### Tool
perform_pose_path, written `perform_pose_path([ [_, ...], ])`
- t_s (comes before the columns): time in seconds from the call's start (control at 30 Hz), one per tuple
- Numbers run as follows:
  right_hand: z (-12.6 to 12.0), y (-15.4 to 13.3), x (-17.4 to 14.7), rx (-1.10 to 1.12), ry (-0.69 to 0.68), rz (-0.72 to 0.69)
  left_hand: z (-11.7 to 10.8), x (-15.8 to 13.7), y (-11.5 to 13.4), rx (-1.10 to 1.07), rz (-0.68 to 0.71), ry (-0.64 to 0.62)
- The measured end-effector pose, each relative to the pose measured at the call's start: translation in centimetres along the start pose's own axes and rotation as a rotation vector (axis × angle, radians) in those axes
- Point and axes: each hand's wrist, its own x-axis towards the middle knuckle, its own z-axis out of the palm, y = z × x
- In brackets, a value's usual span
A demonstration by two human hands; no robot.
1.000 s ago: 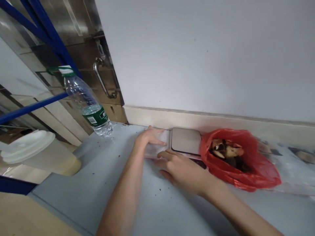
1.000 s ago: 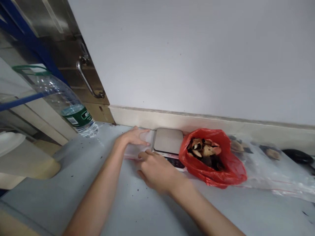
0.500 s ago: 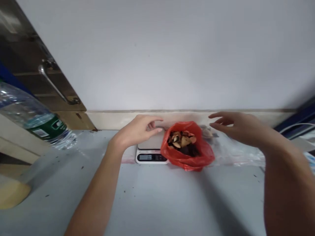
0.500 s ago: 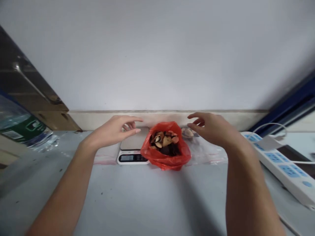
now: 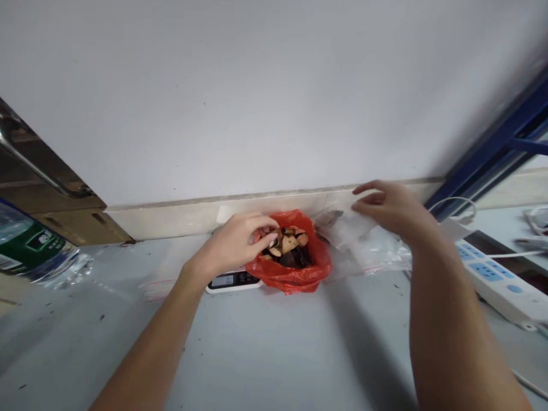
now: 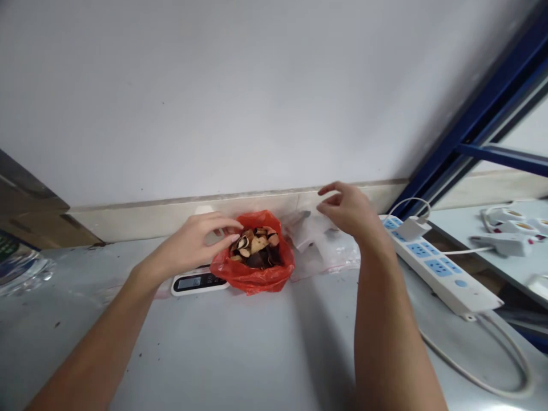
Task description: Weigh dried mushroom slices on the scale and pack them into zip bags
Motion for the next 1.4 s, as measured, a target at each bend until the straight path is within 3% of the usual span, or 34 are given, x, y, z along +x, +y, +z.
perform_pose_path([
  [0.07,-0.5,-1.4,-1.0,0.142,0.129,-0.095,-0.2,0.0,-0.1,-0.048,-0.007,0.114],
  [0.13,-0.7,-2.8,-2.1,0.24,0.15,-0.226,-0.5,0.0,-0.2,-0.101,-0.037,0.235],
  [0.23,-0.4,-4.8,-3.7,0.396,0.024,-0.47,-0.8,-0.2,0.0,-0.223,-0.13,0.337],
  [0.37,1.2,-6.6,-4.9,0.585,-0.142,-0.62,-1.5,-0.5,0.1,-0.491,-0.272,0.287],
  [0.47,2.7,-7.2,-5.0,0.67,-0.224,-0.573,-2.3,-0.7,-0.1,-0.652,-0.332,0.284],
  [0.53,3.3,-7.1,-4.7,0.679,-0.276,-0.465,-2.9,-0.9,-0.6,-0.664,-0.34,0.371],
  [0.63,3.9,-6.7,-4.2,0.572,-0.445,-0.296,-3.7,-1.2,-1.7,-0.57,-0.364,0.534],
  [0.7,4.1,-6.4,-4.0,0.485,-0.612,-0.247,-3.8,-1.3,-2.6,-0.515,-0.398,0.579],
  [0.8,4.6,-6.3,-3.8,0.442,-0.809,-0.26,-3.4,-1.4,-3.7,-0.418,-0.458,0.556],
  [0.9,5.4,-6.4,-3.8,0.439,-0.878,-0.298,-2.8,-1.5,-3.7,-0.154,-0.444,0.588],
  [0.93,5.7,-6.4,-3.8,0.442,-0.878,-0.3,-2.8,-1.5,-3.3,-0.074,-0.412,0.576],
  [1.0,6.3,-6.5,-3.8,0.453,-0.867,-0.295,-2.8,-1.6,-2.1,-0.03,-0.335,0.416],
  [1.07,6.8,-6.5,-3.9,0.469,-0.865,-0.287,-3.0,-1.8,-0.7,-0.149,-0.285,0.071],
  [1.13,7.2,-6.5,-4.0,0.5,-0.852,-0.285,-3.2,-2.0,0.4,-0.216,-0.268,-0.132],
  [1.4,8.2,-6.8,-4.3,0.616,-0.841,-0.328,-3.3,-2.1,0.0,-0.323,-0.2,-0.257],
])
